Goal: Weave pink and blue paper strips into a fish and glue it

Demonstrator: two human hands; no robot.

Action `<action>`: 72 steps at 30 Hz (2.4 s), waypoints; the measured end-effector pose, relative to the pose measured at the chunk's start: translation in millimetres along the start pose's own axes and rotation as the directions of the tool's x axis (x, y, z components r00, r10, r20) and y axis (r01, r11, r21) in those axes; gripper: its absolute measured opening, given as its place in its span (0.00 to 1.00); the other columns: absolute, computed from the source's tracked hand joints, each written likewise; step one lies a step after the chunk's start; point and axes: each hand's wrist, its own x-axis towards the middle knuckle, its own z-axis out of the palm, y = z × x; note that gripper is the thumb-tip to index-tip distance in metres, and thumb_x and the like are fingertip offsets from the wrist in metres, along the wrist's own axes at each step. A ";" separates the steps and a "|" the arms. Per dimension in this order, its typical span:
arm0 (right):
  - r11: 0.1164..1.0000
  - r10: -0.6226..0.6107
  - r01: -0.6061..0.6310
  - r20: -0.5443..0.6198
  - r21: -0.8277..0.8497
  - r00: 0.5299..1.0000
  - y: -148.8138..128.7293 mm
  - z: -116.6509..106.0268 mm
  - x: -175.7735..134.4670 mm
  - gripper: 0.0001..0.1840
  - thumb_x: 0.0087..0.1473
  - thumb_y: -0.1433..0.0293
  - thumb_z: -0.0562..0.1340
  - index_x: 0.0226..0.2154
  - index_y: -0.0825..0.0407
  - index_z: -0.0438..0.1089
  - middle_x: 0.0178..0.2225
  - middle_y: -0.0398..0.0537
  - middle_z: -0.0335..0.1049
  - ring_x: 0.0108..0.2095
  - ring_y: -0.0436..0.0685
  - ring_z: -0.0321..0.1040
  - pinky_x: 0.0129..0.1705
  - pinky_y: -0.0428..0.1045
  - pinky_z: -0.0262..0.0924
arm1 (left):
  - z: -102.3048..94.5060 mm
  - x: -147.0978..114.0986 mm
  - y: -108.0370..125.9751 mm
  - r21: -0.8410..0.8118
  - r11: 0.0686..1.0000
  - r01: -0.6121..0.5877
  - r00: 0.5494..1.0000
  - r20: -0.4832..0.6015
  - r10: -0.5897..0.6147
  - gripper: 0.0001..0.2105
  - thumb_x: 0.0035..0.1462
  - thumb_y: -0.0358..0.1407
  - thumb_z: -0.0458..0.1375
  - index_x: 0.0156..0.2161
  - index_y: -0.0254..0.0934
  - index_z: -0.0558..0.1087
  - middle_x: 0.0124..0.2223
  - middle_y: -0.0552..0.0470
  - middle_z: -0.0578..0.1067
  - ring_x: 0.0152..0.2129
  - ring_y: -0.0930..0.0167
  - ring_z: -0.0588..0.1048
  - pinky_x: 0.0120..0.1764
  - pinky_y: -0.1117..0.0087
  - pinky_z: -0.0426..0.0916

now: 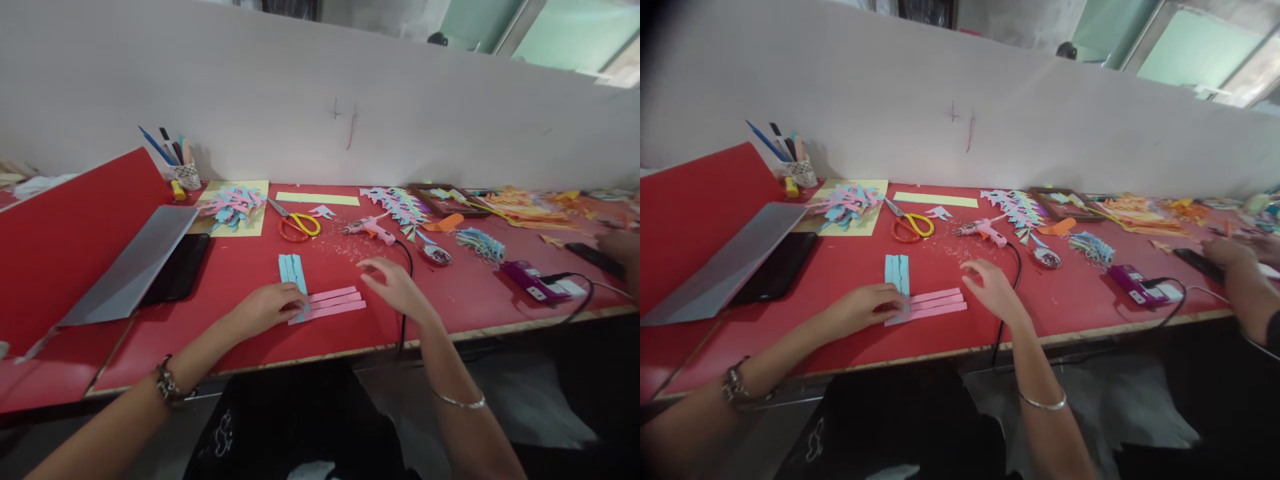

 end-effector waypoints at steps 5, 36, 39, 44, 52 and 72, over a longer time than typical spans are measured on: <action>1.000 -0.016 0.017 0.058 -0.015 0.998 -7.0 -6.3 9.3 0.10 0.51 0.68 0.54 0.36 0.52 0.68 0.36 0.50 0.71 0.38 0.54 0.67 0.42 0.51 0.60 | -0.6 1.7 5.8 0.065 0.997 0.045 0.998 0.050 -0.048 0.06 0.52 0.30 0.52 0.35 0.37 0.70 0.34 0.53 0.72 0.30 0.73 0.71 0.34 0.76 0.63; 0.911 -0.059 -0.067 0.290 0.407 0.955 -36.3 4.3 14.2 0.05 0.49 0.71 0.55 0.31 0.53 0.65 0.30 0.43 0.67 0.32 0.49 0.64 0.36 0.46 0.58 | -1.5 11.6 35.8 0.326 0.916 0.233 0.965 0.042 -0.260 0.09 0.49 0.41 0.53 0.30 0.39 0.71 0.30 0.51 0.75 0.28 0.67 0.72 0.27 0.72 0.59; 0.855 -0.155 -0.051 0.349 0.516 0.924 -40.1 -2.6 35.4 0.09 0.49 0.72 0.55 0.36 0.52 0.64 0.28 0.41 0.65 0.31 0.47 0.63 0.36 0.45 0.59 | 4.8 16.2 44.3 0.375 0.872 0.314 0.946 -0.047 -0.321 0.19 0.51 0.50 0.49 0.25 0.37 0.71 0.23 0.49 0.72 0.22 0.66 0.71 0.24 0.70 0.58; 0.809 -0.264 -0.061 0.454 0.585 0.851 -51.2 -0.9 53.9 0.08 0.49 0.73 0.55 0.35 0.53 0.64 0.26 0.39 0.63 0.27 0.46 0.63 0.34 0.45 0.61 | 14.8 22.0 49.8 0.445 0.822 0.355 0.935 -0.167 -0.313 0.19 0.54 0.45 0.49 0.20 0.34 0.70 0.20 0.46 0.71 0.21 0.65 0.71 0.25 0.68 0.59; 0.993 0.102 -0.104 0.046 0.055 0.994 5.6 -12.2 84.6 0.09 0.52 0.69 0.53 0.35 0.55 0.66 0.33 0.49 0.68 0.33 0.52 0.66 0.37 0.49 0.60 | 15.4 16.9 57.0 0.504 0.755 0.420 0.907 -0.218 -0.359 0.18 0.57 0.35 0.44 0.25 0.32 0.73 0.22 0.44 0.73 0.23 0.64 0.73 0.27 0.67 0.63; 0.757 0.307 -0.387 -0.236 -0.526 0.922 88.5 4.4 86.7 0.17 0.52 0.77 0.47 0.44 0.58 0.62 0.41 0.58 0.67 0.43 0.62 0.63 0.41 0.54 0.57 | 30.4 -3.9 40.0 0.311 0.808 0.501 0.816 -0.479 -0.322 0.18 0.54 0.37 0.46 0.19 0.36 0.71 0.22 0.48 0.75 0.24 0.67 0.73 0.33 0.69 0.65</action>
